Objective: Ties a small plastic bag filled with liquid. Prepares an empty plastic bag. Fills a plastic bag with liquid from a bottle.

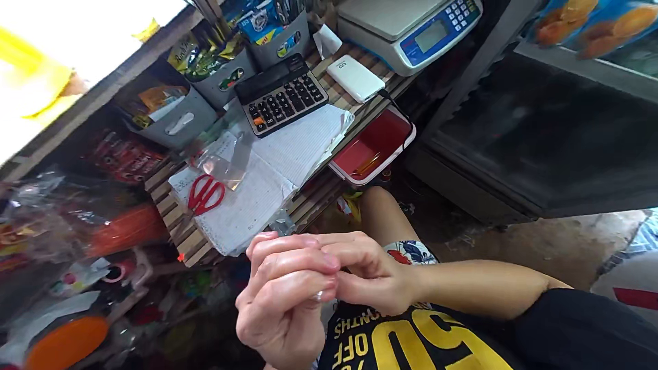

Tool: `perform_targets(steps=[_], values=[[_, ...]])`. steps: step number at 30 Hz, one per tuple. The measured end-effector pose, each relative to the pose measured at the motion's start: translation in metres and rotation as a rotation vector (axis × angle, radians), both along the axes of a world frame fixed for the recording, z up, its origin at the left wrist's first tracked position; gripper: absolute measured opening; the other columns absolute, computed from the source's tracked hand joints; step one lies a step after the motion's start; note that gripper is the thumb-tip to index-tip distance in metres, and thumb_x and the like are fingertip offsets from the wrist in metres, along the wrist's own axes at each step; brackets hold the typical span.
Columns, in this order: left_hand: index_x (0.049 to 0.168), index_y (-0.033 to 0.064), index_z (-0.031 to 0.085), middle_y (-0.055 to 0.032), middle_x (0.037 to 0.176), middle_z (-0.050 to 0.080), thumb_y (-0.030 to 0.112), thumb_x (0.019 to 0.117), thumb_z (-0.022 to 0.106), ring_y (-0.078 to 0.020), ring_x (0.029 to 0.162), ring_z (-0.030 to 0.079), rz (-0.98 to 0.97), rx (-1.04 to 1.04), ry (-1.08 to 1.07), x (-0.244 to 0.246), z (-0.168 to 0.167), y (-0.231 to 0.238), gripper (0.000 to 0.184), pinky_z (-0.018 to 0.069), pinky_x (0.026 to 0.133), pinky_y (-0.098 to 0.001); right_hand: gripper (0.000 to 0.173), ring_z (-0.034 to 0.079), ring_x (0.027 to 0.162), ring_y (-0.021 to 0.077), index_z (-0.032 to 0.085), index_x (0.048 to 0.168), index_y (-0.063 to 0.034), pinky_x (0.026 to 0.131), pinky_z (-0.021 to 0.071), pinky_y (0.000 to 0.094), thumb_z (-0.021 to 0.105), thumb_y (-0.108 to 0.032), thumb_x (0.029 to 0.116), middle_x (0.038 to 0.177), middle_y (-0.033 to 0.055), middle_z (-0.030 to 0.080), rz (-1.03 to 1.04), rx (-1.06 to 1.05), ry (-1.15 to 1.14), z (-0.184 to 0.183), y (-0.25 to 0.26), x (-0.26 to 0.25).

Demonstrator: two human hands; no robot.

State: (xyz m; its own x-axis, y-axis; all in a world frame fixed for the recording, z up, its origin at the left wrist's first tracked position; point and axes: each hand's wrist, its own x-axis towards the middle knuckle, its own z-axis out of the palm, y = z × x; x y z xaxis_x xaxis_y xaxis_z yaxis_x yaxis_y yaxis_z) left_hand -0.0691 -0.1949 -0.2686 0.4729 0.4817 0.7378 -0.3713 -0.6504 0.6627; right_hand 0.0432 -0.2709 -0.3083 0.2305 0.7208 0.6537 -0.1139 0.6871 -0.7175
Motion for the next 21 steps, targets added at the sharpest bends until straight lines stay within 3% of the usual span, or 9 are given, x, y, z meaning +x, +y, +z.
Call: perform_targets(steps=[3, 4, 7, 10, 13, 17, 21], values=[[0.098, 0.0244, 0.071, 0.0140, 0.104, 0.071, 0.024, 0.1014, 0.065, -0.0076, 0.117, 0.060, -0.012, -0.011, -0.046, -0.001, -0.002, 0.004, 0.007, 0.0407, 0.109, -0.0283, 0.040, 0.060, 0.123, 0.0160, 0.053, 0.129, 0.0076, 0.115, 0.0433, 0.0365, 0.050, -0.026, 0.1080, 0.121, 0.0166, 0.065, -0.050, -0.038, -0.276, -0.012, -0.001, 0.009], [0.098, 0.0246, 0.072, 0.0144, 0.105, 0.071, 0.025, 0.1015, 0.065, -0.0078, 0.119, 0.059, -0.018, -0.004, -0.028, -0.003, -0.002, 0.006, 0.008, 0.0398, 0.109, -0.0283, 0.040, 0.061, 0.121, 0.0170, 0.052, 0.131, 0.0071, 0.111, 0.0466, 0.0342, 0.049, -0.025, 0.1085, 0.121, 0.0171, 0.064, -0.061, -0.065, -0.366, -0.019, -0.002, 0.011], [0.098, 0.0243, 0.073, 0.0120, 0.115, 0.071, 0.031, 0.1007, 0.066, -0.0106, 0.125, 0.056, -0.042, 0.021, 0.155, -0.011, -0.011, 0.009, 0.010, 0.0410, 0.110, -0.0291, 0.030, 0.064, 0.109, 0.0192, 0.055, 0.126, 0.0028, 0.097, 0.0528, 0.0290, 0.050, -0.020, 0.1080, 0.111, 0.0163, 0.065, -0.066, -0.096, -0.583, -0.044, -0.007, 0.025], [0.106, 0.0198, 0.075, 0.0014, 0.127, 0.066, 0.036, 0.1014, 0.064, -0.0157, 0.126, 0.057, -0.044, -0.006, 0.334, -0.026, -0.039, 0.011, 0.020, 0.0484, 0.106, -0.0306, 0.019, 0.068, 0.105, 0.0261, 0.060, 0.122, -0.0071, 0.090, 0.0572, 0.0396, 0.053, -0.014, 0.1056, 0.109, 0.0119, 0.068, -0.195, -0.114, -0.961, -0.080, -0.006, 0.057], [0.110, 0.0159, 0.074, -0.0034, 0.127, 0.066, 0.036, 0.1026, 0.062, -0.0148, 0.121, 0.062, 0.013, -0.055, 0.452, -0.048, -0.068, 0.008, 0.024, 0.0549, 0.101, -0.0297, 0.020, 0.070, 0.104, 0.0330, 0.064, 0.118, -0.0077, 0.089, 0.0576, 0.0517, 0.056, -0.003, 0.1008, 0.110, 0.0134, 0.071, -0.267, -0.206, -1.260, -0.119, 0.010, 0.110], [0.109, 0.0116, 0.074, -0.0059, 0.124, 0.067, 0.032, 0.1035, 0.061, -0.0143, 0.118, 0.064, 0.090, -0.107, 0.525, -0.070, -0.091, -0.005, 0.025, 0.0567, 0.100, -0.0289, 0.020, 0.067, 0.112, 0.0396, 0.068, 0.116, -0.0039, 0.098, 0.0523, 0.0597, 0.064, -0.001, 0.0961, 0.116, 0.0190, 0.069, -0.298, -0.513, -1.364, -0.167, 0.055, 0.186], [0.108, 0.0097, 0.074, -0.0076, 0.123, 0.067, 0.030, 0.1041, 0.060, -0.0147, 0.121, 0.063, 0.148, -0.084, 0.564, -0.081, -0.095, -0.011, 0.025, 0.0551, 0.102, -0.0288, 0.044, 0.052, 0.135, 0.0430, 0.063, 0.138, -0.0096, 0.109, 0.0399, 0.0658, 0.058, 0.004, 0.0967, 0.143, 0.0195, 0.059, -0.306, -1.110, -1.350, -0.218, 0.104, 0.243]])
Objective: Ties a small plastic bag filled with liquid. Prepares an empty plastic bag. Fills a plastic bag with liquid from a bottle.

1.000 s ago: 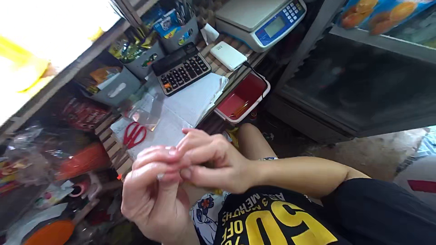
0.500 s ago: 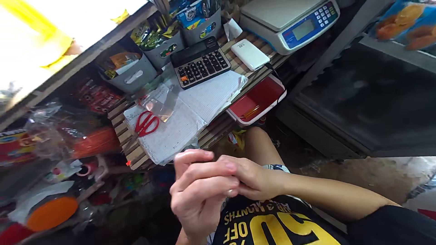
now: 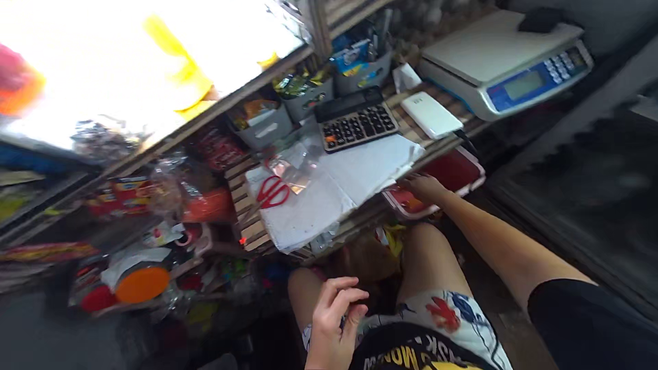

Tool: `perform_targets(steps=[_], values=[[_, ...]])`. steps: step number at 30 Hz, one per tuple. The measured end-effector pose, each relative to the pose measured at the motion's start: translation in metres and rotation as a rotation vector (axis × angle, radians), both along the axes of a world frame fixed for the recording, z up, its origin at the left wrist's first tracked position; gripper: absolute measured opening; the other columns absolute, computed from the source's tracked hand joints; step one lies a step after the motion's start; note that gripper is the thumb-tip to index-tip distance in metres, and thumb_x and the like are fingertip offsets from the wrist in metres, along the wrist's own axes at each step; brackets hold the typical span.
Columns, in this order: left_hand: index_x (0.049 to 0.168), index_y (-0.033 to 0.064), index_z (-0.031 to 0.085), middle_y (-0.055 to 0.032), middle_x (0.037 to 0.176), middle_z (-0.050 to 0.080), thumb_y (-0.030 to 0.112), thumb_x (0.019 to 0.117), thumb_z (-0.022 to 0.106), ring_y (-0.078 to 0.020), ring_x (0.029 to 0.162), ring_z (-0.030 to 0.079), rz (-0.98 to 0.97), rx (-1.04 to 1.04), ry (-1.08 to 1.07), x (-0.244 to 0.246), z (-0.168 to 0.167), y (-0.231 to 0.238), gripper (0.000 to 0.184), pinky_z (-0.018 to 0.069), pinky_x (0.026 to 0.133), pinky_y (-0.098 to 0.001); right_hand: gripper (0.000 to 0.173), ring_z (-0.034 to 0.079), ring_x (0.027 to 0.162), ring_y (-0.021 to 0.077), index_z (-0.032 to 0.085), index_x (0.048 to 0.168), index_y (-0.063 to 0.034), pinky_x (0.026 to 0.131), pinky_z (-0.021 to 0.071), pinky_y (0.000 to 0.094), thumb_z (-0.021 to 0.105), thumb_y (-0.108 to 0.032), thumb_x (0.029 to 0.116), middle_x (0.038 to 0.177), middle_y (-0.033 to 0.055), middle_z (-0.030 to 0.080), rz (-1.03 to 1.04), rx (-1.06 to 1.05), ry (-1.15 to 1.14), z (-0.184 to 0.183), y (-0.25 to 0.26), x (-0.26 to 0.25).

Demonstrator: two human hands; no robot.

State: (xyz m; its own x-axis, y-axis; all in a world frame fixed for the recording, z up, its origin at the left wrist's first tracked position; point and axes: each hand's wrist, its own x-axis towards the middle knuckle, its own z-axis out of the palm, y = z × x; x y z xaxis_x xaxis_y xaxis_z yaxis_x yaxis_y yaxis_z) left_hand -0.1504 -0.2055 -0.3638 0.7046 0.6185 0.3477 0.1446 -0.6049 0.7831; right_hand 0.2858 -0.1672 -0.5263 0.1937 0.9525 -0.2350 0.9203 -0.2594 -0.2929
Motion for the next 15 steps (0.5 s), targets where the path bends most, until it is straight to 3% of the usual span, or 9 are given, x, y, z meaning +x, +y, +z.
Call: perform_targets(steps=[3, 6, 9, 12, 15], values=[[0.107, 0.0066, 0.074, -0.0106, 0.122, 0.068, 0.026, 0.1038, 0.061, -0.0157, 0.119, 0.063, 0.050, 0.017, 0.029, -0.012, 0.003, -0.001, 0.024, 0.0544, 0.102, -0.0297, 0.043, 0.046, 0.137, 0.0520, 0.058, 0.143, -0.0058, 0.103, 0.0370, 0.0761, 0.053, 0.000, 0.1005, 0.147, 0.0269, 0.053, -0.214, -0.177, 0.057, -0.023, 0.011, 0.011], [0.105, 0.0038, 0.075, -0.0122, 0.119, 0.069, 0.021, 0.1024, 0.063, -0.0159, 0.118, 0.064, 0.140, -0.009, 0.064, -0.028, 0.004, -0.005, 0.021, 0.0545, 0.102, -0.0296, 0.036, 0.045, 0.137, 0.0529, 0.062, 0.138, -0.0025, 0.102, 0.0386, 0.0760, 0.056, -0.006, 0.1020, 0.145, 0.0291, 0.053, -0.315, -0.265, 0.092, -0.041, 0.006, 0.003], [0.106, 0.0050, 0.075, -0.0100, 0.117, 0.069, 0.020, 0.1018, 0.063, -0.0140, 0.115, 0.065, 0.180, -0.001, 0.091, -0.038, -0.002, 0.001, 0.020, 0.0553, 0.100, -0.0281, 0.041, 0.048, 0.135, 0.0519, 0.062, 0.136, -0.0007, 0.102, 0.0414, 0.0729, 0.063, -0.003, 0.0956, 0.144, 0.0302, 0.053, -0.253, -0.322, 0.106, -0.063, 0.007, 0.007], [0.102, 0.0100, 0.076, -0.0044, 0.113, 0.070, 0.026, 0.1031, 0.061, -0.0115, 0.110, 0.066, 0.209, 0.102, 0.103, -0.030, 0.007, 0.023, 0.021, 0.0562, 0.096, -0.0278, 0.042, 0.049, 0.134, 0.0517, 0.059, 0.140, 0.0011, 0.106, 0.0392, 0.0723, 0.062, -0.015, 0.1005, 0.145, 0.0313, 0.051, -0.189, -0.233, 0.202, -0.041, 0.006, 0.003], [0.096, 0.0101, 0.077, -0.0032, 0.105, 0.073, 0.023, 0.1003, 0.064, -0.0143, 0.106, 0.067, 0.313, 0.258, 0.099, -0.003, 0.034, 0.066, 0.018, 0.0557, 0.095, -0.0329, 0.047, 0.048, 0.135, 0.0525, 0.057, 0.142, 0.0010, 0.108, 0.0368, 0.0720, 0.064, -0.021, 0.1013, 0.147, 0.0310, 0.050, -0.149, -0.093, 0.286, 0.009, -0.015, -0.019]])
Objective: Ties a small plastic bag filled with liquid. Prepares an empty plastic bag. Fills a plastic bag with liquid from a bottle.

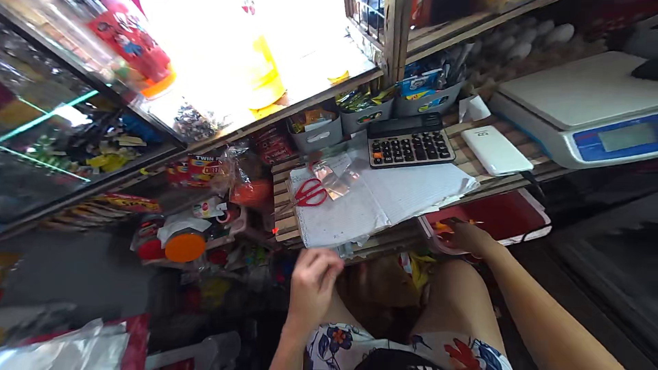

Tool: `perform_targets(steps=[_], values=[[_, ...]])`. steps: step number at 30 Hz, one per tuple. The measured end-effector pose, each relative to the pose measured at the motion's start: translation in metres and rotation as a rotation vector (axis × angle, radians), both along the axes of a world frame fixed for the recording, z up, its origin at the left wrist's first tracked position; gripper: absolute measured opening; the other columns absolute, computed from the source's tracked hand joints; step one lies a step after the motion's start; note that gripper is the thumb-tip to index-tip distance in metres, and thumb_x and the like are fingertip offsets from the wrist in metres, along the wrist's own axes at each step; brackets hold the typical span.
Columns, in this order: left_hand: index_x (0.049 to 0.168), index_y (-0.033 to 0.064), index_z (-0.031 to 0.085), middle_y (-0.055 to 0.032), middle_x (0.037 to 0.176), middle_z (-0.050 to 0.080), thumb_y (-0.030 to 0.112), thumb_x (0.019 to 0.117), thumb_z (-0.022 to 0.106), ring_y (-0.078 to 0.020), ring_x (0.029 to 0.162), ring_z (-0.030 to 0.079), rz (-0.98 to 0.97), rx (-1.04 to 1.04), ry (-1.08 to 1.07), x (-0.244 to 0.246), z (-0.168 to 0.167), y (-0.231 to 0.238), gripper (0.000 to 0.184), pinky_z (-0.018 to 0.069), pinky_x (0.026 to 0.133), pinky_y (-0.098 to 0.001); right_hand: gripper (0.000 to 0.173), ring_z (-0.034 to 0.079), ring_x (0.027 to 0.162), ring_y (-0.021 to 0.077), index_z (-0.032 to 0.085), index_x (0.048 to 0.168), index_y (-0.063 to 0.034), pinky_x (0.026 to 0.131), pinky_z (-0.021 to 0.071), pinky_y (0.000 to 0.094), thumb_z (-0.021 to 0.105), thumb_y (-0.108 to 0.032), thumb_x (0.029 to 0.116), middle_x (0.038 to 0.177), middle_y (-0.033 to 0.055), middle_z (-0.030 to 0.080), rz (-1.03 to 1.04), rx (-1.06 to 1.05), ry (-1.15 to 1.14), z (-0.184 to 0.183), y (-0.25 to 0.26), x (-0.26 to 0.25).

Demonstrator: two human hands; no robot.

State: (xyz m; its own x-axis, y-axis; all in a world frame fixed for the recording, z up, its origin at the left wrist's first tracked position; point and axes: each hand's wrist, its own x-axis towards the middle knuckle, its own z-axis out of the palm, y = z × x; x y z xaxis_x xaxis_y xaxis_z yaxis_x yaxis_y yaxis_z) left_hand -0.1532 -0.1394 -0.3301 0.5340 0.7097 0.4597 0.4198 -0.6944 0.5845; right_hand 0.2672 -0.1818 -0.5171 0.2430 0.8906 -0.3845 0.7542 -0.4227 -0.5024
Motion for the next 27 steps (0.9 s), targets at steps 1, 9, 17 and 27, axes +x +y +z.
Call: perform_targets(steps=[1, 9, 17, 27], values=[[0.096, 0.0092, 0.077, -0.0047, 0.104, 0.073, 0.020, 0.0982, 0.066, -0.0172, 0.104, 0.067, 0.041, 0.048, 0.025, 0.011, 0.009, 0.018, 0.016, 0.0552, 0.094, -0.0359, 0.046, 0.047, 0.136, 0.0516, 0.058, 0.141, 0.0004, 0.110, 0.0360, 0.0706, 0.064, -0.022, 0.1010, 0.147, 0.0303, 0.051, 0.007, 0.062, 0.025, 0.020, -0.015, -0.012], [0.127, -0.0040, 0.065, -0.0280, 0.135, 0.057, 0.023, 0.1010, 0.065, -0.0457, 0.127, 0.054, 0.144, -0.174, 0.426, 0.125, 0.034, 0.145, 0.038, 0.0453, 0.105, -0.0603, 0.041, 0.064, 0.121, 0.0205, 0.067, 0.132, -0.0089, 0.103, 0.0533, 0.0418, 0.054, -0.034, 0.1017, 0.132, 0.0100, 0.067, 0.102, 0.635, 0.210, 0.106, -0.117, -0.093], [0.128, -0.0039, 0.062, -0.0221, 0.107, 0.071, 0.012, 0.0866, 0.082, -0.0357, 0.100, 0.070, 0.149, -0.476, 0.310, 0.144, 0.026, 0.176, 0.048, 0.0542, 0.093, -0.0552, 0.037, 0.064, 0.120, 0.0138, 0.070, 0.127, -0.0105, 0.103, 0.0529, 0.0312, 0.055, -0.033, 0.1022, 0.128, 0.0068, 0.069, 0.003, 0.806, 0.066, 0.133, -0.152, -0.095], [0.112, -0.0030, 0.070, -0.0206, 0.100, 0.072, 0.005, 0.0929, 0.071, -0.0355, 0.097, 0.069, 0.141, -0.310, 0.232, 0.133, 0.040, 0.179, 0.021, 0.0520, 0.092, -0.0565, 0.036, 0.062, 0.123, 0.0114, 0.069, 0.130, -0.0142, 0.104, 0.0523, 0.0284, 0.056, -0.034, 0.1028, 0.131, 0.0042, 0.068, 0.096, 0.859, 0.070, 0.152, -0.135, -0.115]])
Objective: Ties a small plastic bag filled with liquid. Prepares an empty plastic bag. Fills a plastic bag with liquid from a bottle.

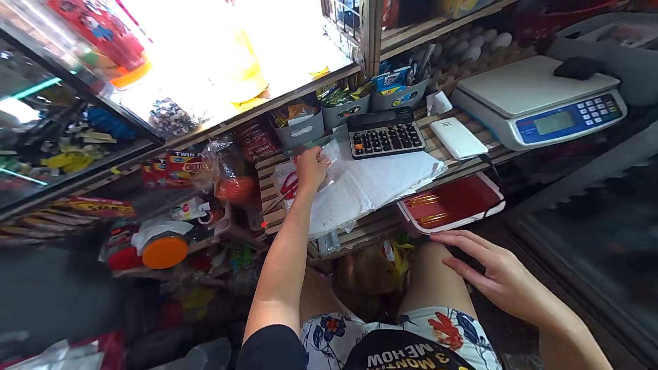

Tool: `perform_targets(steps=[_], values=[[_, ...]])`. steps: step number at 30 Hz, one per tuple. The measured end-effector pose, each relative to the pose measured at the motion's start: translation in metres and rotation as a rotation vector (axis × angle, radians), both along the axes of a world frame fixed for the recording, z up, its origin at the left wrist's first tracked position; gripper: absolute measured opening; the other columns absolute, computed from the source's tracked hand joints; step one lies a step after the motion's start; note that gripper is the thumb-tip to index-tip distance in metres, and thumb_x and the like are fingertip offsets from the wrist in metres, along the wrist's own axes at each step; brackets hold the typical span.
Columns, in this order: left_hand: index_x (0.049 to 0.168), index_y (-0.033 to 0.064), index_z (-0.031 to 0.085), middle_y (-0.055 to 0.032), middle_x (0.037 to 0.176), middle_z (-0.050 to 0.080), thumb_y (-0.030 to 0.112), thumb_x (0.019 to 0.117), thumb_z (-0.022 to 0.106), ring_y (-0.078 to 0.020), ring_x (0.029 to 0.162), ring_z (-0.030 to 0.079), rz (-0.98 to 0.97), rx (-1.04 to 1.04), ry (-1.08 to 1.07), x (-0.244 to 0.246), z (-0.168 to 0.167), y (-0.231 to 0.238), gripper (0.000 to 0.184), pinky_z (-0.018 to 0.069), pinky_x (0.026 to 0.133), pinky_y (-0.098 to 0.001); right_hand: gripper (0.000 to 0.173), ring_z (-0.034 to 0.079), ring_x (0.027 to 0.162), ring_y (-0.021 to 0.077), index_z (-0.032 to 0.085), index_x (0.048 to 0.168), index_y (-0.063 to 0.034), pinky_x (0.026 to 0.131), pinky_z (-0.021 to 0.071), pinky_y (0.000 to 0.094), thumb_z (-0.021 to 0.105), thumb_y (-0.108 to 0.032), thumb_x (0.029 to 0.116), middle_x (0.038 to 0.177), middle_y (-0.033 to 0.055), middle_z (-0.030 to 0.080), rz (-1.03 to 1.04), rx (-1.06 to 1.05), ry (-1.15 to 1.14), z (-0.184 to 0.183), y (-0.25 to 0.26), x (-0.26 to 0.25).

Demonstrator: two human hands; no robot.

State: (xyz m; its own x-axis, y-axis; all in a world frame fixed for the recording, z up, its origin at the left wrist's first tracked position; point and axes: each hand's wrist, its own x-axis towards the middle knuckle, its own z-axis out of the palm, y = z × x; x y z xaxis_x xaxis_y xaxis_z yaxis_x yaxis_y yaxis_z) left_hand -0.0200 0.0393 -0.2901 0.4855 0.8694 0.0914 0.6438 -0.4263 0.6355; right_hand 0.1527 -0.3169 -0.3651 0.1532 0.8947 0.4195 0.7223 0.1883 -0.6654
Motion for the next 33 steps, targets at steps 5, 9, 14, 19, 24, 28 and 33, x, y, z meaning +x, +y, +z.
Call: perform_targets(steps=[5, 9, 14, 19, 24, 28, 33], values=[[0.136, -0.0030, 0.052, -0.0230, 0.112, 0.071, -0.004, 0.0952, 0.064, -0.0348, 0.100, 0.072, -0.074, -0.007, -0.132, -0.003, 0.022, -0.002, 0.042, 0.0568, 0.091, -0.0522, 0.036, 0.062, 0.124, 0.0103, 0.068, 0.132, -0.0156, 0.104, 0.0528, 0.0274, 0.057, -0.033, 0.1025, 0.132, 0.0035, 0.067, 0.059, 0.006, 0.014, 0.008, 0.006, -0.006], [0.128, -0.0046, 0.058, -0.0231, 0.124, 0.064, 0.002, 0.0873, 0.077, -0.0311, 0.098, 0.070, -0.072, 0.124, -0.233, -0.006, 0.054, -0.004, 0.045, 0.0591, 0.087, -0.0459, 0.036, 0.061, 0.124, 0.0080, 0.066, 0.134, -0.0161, 0.104, 0.0521, 0.0253, 0.058, -0.031, 0.1026, 0.134, 0.0020, 0.066, 0.145, 0.016, 0.023, 0.022, 0.017, -0.010], [0.105, -0.0004, 0.069, -0.0083, 0.103, 0.071, 0.008, 0.0941, 0.071, -0.0114, 0.092, 0.068, -0.192, 0.025, -0.625, -0.009, 0.090, -0.014, 0.014, 0.0570, 0.085, -0.0307, 0.035, 0.062, 0.121, 0.0088, 0.066, 0.134, -0.0158, 0.099, 0.0546, 0.0274, 0.059, -0.030, 0.1033, 0.133, 0.0021, 0.066, 0.233, 0.068, 0.031, 0.044, 0.044, -0.016], [0.109, 0.0024, 0.056, -0.0067, 0.104, 0.074, 0.002, 0.1013, 0.054, -0.0150, 0.103, 0.071, -0.362, -0.010, -0.897, -0.010, 0.109, -0.032, 0.007, 0.0556, 0.097, -0.0354, 0.033, 0.065, 0.115, 0.0098, 0.069, 0.129, -0.0157, 0.097, 0.0564, 0.0312, 0.059, -0.032, 0.1028, 0.126, 0.0021, 0.068, 0.162, 0.097, 0.020, 0.062, 0.070, -0.025], [0.109, 0.0012, 0.058, -0.0076, 0.104, 0.074, 0.001, 0.1007, 0.058, -0.0153, 0.102, 0.072, -0.289, -0.036, -0.903, -0.018, 0.102, -0.033, 0.008, 0.0571, 0.096, -0.0343, 0.035, 0.065, 0.116, 0.0109, 0.068, 0.131, -0.0159, 0.096, 0.0574, 0.0309, 0.060, -0.035, 0.1019, 0.128, 0.0023, 0.066, 0.130, 0.047, 0.045, 0.064, 0.088, -0.028], [0.112, 0.0015, 0.058, -0.0051, 0.098, 0.070, 0.007, 0.1037, 0.054, -0.0148, 0.092, 0.070, -0.345, -0.047, -0.803, -0.026, 0.102, -0.059, 0.011, 0.0591, 0.089, -0.0359, 0.039, 0.065, 0.116, 0.0115, 0.064, 0.134, -0.0130, 0.095, 0.0585, 0.0301, 0.060, -0.036, 0.1017, 0.128, 0.0031, 0.066, 0.094, 0.089, 0.158, 0.072, 0.095, -0.030], [0.102, 0.0025, 0.070, -0.0062, 0.091, 0.066, 0.013, 0.1027, 0.060, -0.0090, 0.066, 0.060, -0.469, 0.281, -0.371, -0.030, 0.080, -0.121, 0.015, 0.0522, 0.058, -0.0242, 0.055, 0.062, 0.123, 0.0128, 0.050, 0.146, -0.0106, 0.096, 0.0579, 0.0305, 0.057, -0.042, 0.1021, 0.141, 0.0052, 0.059, 0.026, 0.168, 0.245, 0.111, 0.101, -0.031]])
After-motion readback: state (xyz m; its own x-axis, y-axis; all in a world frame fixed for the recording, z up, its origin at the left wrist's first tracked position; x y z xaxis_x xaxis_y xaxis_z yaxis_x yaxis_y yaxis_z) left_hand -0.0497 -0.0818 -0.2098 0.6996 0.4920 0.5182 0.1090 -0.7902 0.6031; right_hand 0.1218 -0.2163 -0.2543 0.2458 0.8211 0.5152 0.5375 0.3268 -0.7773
